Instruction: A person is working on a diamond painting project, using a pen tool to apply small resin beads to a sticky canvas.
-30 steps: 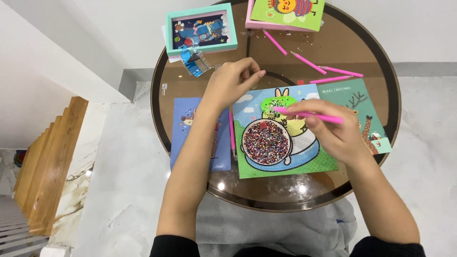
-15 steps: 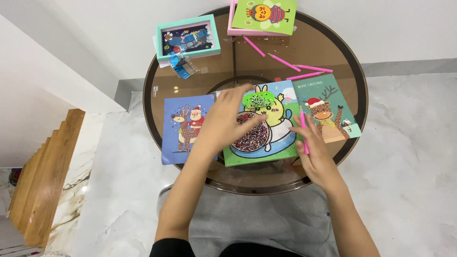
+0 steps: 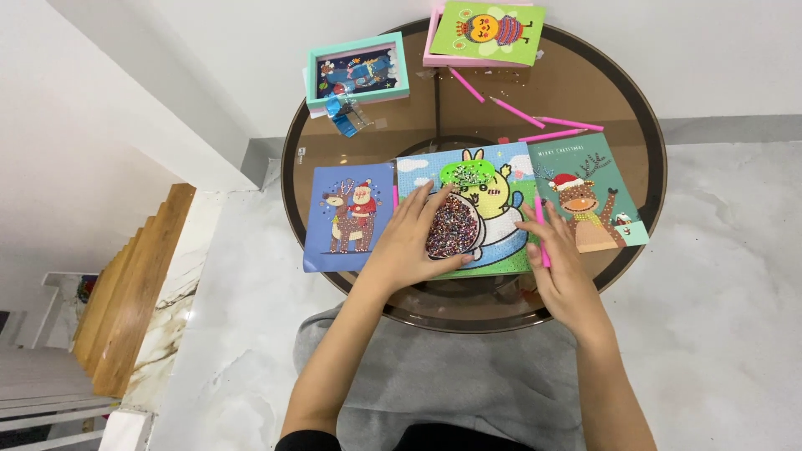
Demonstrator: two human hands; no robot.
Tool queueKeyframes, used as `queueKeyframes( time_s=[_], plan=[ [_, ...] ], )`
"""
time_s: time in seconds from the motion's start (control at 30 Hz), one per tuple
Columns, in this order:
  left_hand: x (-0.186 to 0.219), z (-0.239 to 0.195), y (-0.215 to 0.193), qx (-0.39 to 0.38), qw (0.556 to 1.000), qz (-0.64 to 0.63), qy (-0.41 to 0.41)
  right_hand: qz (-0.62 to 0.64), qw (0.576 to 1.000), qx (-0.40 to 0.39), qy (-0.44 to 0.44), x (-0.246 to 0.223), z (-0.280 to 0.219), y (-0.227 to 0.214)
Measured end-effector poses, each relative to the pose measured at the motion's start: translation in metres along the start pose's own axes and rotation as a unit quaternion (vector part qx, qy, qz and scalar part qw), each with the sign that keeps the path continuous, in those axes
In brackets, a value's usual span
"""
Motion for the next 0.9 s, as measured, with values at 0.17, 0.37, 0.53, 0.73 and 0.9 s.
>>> queueKeyframes(
  time_s=[0.17, 0.37, 0.53, 0.73, 0.9],
  plan=[
    [0.001, 0.000, -0.002, 0.026, 0.999, -0.007, 0.020, 0.004, 1.000, 0.003, -0.008, -0.003, 0.000, -0.001],
    [-0.002, 0.004, -0.005, 0.050, 0.997, -0.036, 0.035, 0.009, 1.000, 0.006, -0.012, -0.004, 0.000, -0.003],
    [-0.005, -0.002, -0.012, 0.084, 0.995, -0.038, 0.033, 0.015, 1.000, -0.003, -0.012, -0.006, 0.000, -0.003],
    [-0.010, -0.030, -0.054, 0.135, 0.990, -0.049, 0.013, 0.017, 1.000, -0.009, -0.014, -0.013, 0.001, -0.004],
    [-0.025, -0.058, -0.082, 0.187, 0.982, -0.037, -0.002, 0.025, 0.999, 0.004, -0.020, -0.011, 0.000, -0.004]
  ],
)
Point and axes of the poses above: each hand's wrist, its own z-axis towards the middle knuckle, its own y-axis out of the palm, x = y × z, the point moved 9 cm from there along z, towards the middle knuckle, and after that the axes turned 8 degrees about -x, right-handed, at the moved point
